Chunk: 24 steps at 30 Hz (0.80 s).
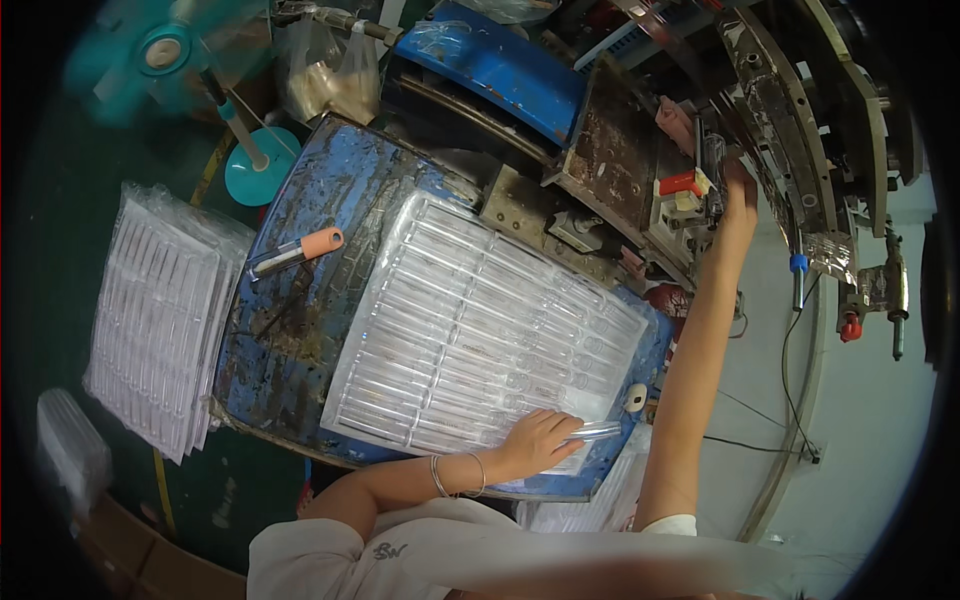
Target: Manually arranging small components into a tray and using an industrial press for assembly.
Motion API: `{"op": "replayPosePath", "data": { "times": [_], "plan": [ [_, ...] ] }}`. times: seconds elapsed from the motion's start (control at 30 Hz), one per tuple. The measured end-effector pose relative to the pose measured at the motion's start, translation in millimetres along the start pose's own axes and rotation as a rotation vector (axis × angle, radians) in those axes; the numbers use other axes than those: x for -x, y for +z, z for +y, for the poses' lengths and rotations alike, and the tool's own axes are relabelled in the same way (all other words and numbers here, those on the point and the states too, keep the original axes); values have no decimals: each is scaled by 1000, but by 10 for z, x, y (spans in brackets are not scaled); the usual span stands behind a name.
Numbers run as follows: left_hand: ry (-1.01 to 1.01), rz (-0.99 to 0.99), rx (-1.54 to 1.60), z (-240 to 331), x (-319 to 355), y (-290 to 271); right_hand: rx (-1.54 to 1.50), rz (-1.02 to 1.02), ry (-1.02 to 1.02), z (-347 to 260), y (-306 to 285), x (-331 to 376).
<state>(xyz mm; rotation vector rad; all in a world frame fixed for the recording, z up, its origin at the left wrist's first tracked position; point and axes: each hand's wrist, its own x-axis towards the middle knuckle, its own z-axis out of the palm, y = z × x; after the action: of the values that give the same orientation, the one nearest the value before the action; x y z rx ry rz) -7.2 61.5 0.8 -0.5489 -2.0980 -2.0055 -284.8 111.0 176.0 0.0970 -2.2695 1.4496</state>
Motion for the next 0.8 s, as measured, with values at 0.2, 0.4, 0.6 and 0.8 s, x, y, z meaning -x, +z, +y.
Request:
{"op": "replayPosePath", "data": {
  "times": [0.2, 0.4, 0.6, 0.8],
  "plan": [
    [21, -10, -17, 3, 3, 15, 37, -65, -75, 50, -57, -41],
    [87, -20, -70, -6, 4, 38, -189, -52, 19, 49, -16, -44],
    [82, -40, -75, -23, 15, 27, -216, -63, 74, 106, -26, -48],
    [78, -25, -54, -20, 44, 40, -36, -84, -61, 61, -45, -51]
  ]
}}
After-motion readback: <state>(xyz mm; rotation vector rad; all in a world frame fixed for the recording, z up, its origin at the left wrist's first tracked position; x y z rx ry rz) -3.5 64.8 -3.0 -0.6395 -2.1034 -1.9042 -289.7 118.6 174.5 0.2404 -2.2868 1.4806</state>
